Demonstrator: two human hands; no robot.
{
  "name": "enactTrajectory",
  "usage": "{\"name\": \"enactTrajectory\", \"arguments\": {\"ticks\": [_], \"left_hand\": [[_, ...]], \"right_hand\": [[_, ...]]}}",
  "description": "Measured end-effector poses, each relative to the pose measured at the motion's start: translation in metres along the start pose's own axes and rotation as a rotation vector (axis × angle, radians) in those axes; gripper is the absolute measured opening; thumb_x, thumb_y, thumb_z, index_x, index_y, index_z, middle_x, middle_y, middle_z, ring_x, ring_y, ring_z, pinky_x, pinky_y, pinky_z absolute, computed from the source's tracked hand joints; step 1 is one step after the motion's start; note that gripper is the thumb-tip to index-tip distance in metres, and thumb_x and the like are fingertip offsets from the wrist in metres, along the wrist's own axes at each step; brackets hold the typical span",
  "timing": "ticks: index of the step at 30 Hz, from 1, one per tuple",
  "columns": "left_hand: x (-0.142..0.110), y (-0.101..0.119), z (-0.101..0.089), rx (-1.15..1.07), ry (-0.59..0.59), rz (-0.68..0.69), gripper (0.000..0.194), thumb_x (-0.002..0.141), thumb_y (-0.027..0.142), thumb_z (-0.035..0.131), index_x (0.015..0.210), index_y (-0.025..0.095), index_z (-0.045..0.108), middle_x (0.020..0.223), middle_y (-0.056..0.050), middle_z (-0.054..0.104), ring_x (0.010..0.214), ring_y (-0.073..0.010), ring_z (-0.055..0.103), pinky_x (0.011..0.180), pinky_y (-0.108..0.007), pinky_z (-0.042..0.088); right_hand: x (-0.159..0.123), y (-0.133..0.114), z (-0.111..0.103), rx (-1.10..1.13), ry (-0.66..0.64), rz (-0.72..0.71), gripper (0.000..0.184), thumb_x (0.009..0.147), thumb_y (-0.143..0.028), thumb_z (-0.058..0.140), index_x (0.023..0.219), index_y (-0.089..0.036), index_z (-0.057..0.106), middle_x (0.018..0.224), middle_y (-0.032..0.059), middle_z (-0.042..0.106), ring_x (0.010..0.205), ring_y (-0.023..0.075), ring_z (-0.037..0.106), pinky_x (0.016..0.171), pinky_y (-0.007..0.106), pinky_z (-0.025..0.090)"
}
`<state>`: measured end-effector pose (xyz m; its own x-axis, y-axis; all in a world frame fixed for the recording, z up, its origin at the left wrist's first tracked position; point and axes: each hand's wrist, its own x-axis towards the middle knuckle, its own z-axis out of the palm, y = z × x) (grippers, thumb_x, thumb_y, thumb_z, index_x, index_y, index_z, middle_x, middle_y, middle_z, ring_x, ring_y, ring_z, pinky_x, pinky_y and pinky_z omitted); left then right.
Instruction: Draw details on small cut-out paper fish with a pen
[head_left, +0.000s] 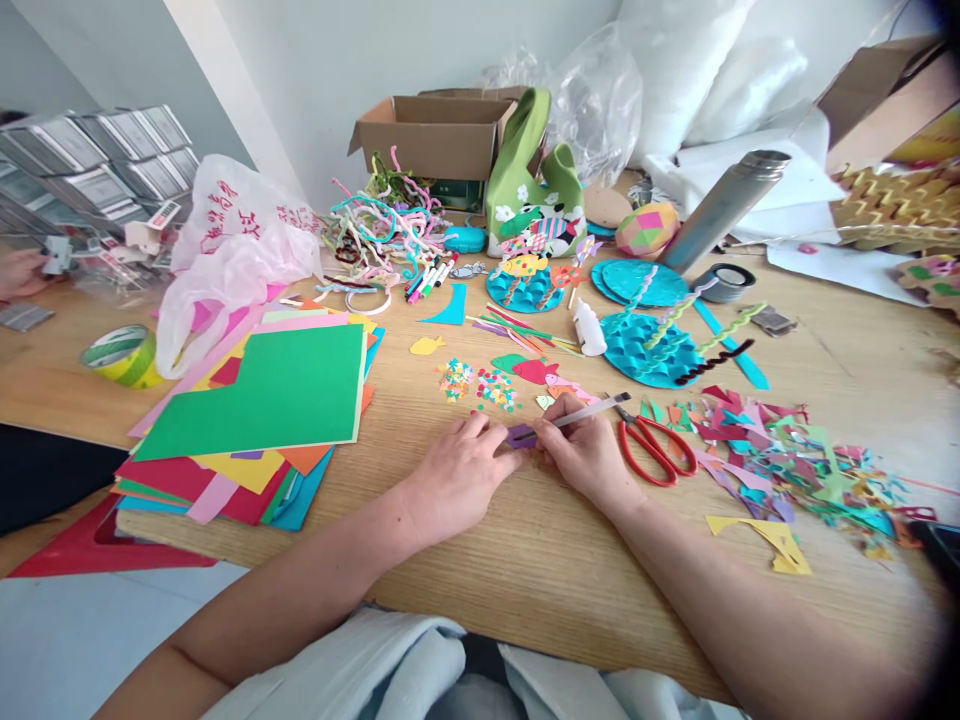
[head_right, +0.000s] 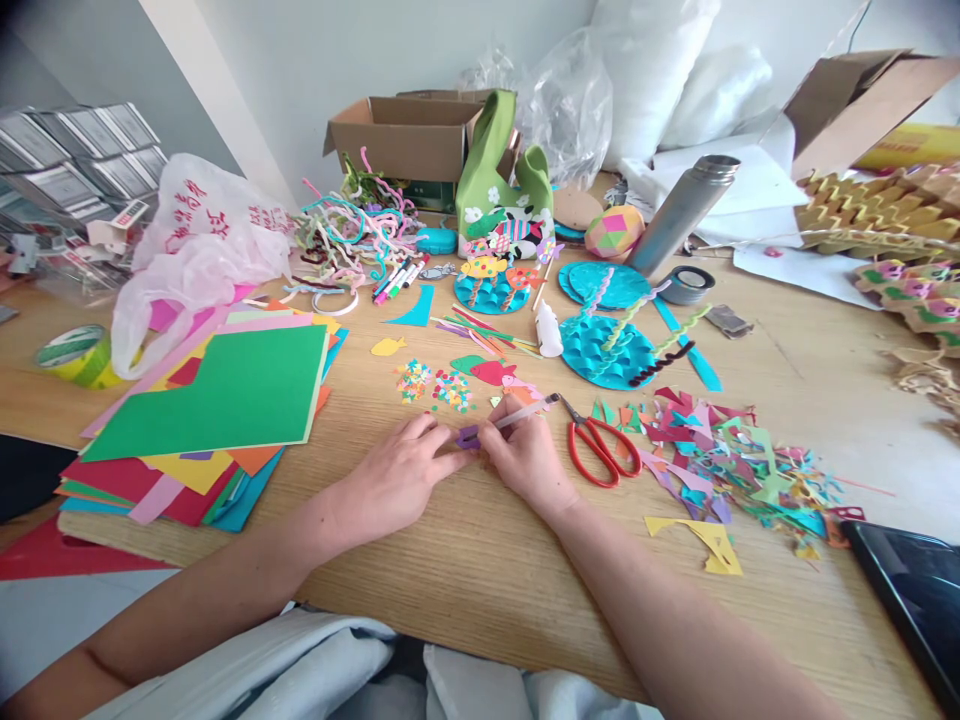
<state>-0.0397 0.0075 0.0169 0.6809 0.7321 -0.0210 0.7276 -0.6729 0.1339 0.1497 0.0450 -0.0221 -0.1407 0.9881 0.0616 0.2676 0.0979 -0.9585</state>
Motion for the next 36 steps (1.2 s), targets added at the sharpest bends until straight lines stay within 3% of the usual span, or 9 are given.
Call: {"name": "enactTrajectory", "arguments": {"ticks": [36], "left_hand": [[-0.0004,-0.0007,0.0039,0.009,0.038,0.008,0.044,0.096,0.01,0.039,0.133,0.025,0.057,0.116,-0.008,0.057,0.111,-0.0266,0.047,0.094,-0.042,0.049]], "right_hand": [[-0.0007,-0.0003,0.0005,0.02,-0.021,0.012,0.016,0.077,-0.023,0.061,0.069,-0.025,0.047,0.046,-0.0051,0.052,0.039,0.0132,0.047,0.04,0.026,0.036]]}}
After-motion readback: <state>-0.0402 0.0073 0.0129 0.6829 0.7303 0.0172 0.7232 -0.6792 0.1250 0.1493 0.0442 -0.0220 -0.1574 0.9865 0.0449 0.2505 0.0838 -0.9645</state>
